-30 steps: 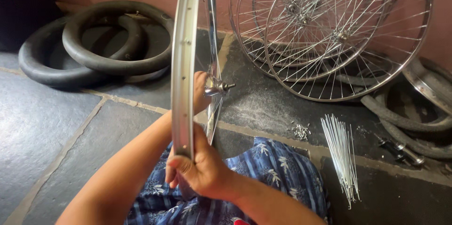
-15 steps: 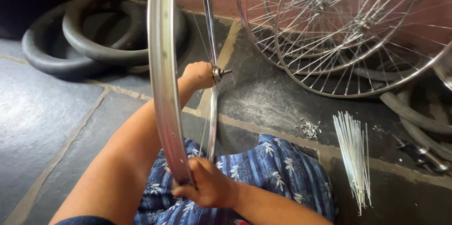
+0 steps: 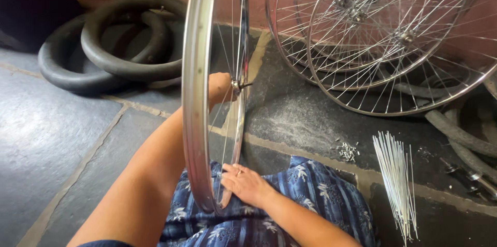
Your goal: The person inserts metal spokes into the holes of a bicycle rim and secures them to the hub. They work methodically, inserting each spoke and tightening it by hand.
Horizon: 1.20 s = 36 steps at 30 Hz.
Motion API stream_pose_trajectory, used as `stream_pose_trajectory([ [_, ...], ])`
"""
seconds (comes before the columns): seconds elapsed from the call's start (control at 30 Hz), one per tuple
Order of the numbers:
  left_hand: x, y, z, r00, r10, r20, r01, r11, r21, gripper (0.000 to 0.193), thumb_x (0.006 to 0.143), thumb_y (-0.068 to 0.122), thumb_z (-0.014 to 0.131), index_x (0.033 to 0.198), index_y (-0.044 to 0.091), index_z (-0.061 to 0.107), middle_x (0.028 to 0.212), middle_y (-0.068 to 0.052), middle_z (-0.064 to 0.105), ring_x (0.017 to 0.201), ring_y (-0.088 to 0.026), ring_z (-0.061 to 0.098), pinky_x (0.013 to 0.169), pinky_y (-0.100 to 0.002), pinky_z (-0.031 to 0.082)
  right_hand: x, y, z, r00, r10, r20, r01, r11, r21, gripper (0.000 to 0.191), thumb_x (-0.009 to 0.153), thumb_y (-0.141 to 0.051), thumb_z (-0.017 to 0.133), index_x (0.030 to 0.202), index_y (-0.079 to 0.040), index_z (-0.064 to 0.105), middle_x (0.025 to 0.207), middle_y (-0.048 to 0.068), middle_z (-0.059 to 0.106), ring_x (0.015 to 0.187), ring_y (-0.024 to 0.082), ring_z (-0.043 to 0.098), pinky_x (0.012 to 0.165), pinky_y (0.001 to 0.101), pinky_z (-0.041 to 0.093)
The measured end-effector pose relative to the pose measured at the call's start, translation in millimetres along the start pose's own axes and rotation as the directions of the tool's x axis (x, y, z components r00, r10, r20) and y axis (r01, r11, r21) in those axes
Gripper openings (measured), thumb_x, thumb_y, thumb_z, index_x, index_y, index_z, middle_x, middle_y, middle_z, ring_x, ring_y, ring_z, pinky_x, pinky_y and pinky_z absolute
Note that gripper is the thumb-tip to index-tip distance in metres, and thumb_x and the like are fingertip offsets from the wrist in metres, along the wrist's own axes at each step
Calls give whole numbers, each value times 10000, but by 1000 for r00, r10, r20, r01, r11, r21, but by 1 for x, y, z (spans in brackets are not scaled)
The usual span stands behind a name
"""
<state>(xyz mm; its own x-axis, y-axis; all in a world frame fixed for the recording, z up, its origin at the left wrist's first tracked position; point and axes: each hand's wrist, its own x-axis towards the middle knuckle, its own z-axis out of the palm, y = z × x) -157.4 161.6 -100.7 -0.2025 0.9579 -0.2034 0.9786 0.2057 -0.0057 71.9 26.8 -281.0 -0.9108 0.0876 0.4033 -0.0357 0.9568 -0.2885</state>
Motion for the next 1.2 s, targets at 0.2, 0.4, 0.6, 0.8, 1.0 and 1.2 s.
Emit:
stream_pose_trajectory([
  [0.2,-14,9,7,994,-108,-33,102,985,-138,372,782,387,720,944,56,773,980,-177,754,947,-358,733,825,-429,581,22,0,-66,975,57,-216,-70,996,-54,409,732,57,562,1050,-157,706,1071,53,711,1117,293,654,1069,424,515],
  [0.4,-22,13,4,996,-86,-16,83,988,-131,301,852,313,696,1021,81,788,1030,-205,742,1003,-369,729,840,-441,575,94,-16,-232,752,493,-437,-33,691,722,469,1058,-339,500,1391,-13,551,1350,142,643,1259,256,584,1112,391,454],
  [0.6,-36,26,12,994,-22,-110,10,994,-111,255,887,295,657,993,107,792,1007,-170,755,979,-344,736,806,-441,575,149,-65,-329,951,272,-150,127,101,987,764,1030,-394,645,1582,7,300,1450,238,554,1382,324,530,1186,501,416],
  [0.8,-37,14,10,992,-4,-126,-3,998,-56,233,921,277,617,964,133,796,985,-134,769,954,-319,744,772,-441,576,142,-77,-342,993,97,62,-49,-134,990,769,1014,-73,708,1618,-108,235,1245,238,658,1145,344,702,995,467,584],
  [1.0,-29,2,5,982,49,-184,-39,998,57,244,956,259,578,935,159,799,962,-98,782,930,-295,751,738,-441,577,90,-94,-326,969,140,206,-219,91,971,764,898,26,715,1527,-97,299,1210,209,705,1131,304,726,965,448,628],
  [1.2,-6,0,-24,961,48,-272,-21,995,102,214,872,301,648,904,151,797,927,-120,762,907,-293,736,733,-405,558,39,-115,-232,999,41,13,-37,693,720,405,925,-1,731,1274,-82,542,1180,141,688,1096,308,723,938,375,607],
])
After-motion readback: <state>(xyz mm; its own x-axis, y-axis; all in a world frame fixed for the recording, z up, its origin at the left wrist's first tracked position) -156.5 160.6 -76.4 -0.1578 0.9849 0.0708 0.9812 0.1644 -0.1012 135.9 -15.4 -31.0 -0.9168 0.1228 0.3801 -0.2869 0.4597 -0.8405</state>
